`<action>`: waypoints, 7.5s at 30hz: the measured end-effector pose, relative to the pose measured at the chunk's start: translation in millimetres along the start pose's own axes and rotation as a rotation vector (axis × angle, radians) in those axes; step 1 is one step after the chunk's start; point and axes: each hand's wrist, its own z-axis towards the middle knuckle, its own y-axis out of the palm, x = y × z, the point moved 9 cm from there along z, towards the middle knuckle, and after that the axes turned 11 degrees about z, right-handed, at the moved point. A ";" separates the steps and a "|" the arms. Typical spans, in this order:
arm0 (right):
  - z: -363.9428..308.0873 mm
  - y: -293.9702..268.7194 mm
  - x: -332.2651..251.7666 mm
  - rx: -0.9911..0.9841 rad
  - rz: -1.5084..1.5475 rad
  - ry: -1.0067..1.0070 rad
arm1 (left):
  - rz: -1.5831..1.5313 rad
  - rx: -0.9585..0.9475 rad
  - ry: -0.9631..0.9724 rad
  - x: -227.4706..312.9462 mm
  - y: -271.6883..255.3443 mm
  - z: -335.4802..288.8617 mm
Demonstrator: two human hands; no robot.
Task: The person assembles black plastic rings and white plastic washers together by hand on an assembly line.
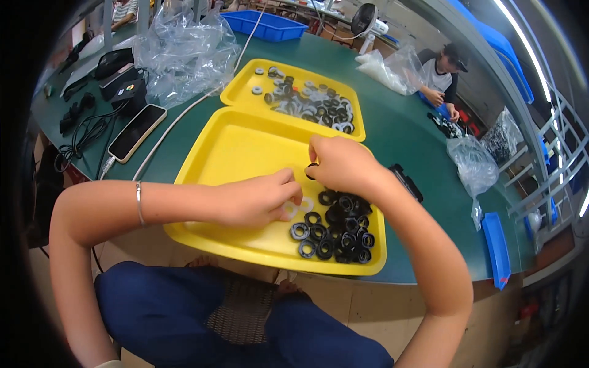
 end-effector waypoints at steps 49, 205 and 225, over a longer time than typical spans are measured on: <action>-71.5 4.7 -55.5 0.511 1.322 -0.409 | -0.573 0.707 -0.041 26.9 -71.9 -69.6; -75.8 25.0 -53.0 0.545 0.984 -0.159 | -0.785 0.642 -0.146 15.0 -52.7 -60.3; -89.9 9.6 -78.7 0.649 0.471 -0.473 | -0.588 0.594 -0.245 13.0 -56.0 -63.4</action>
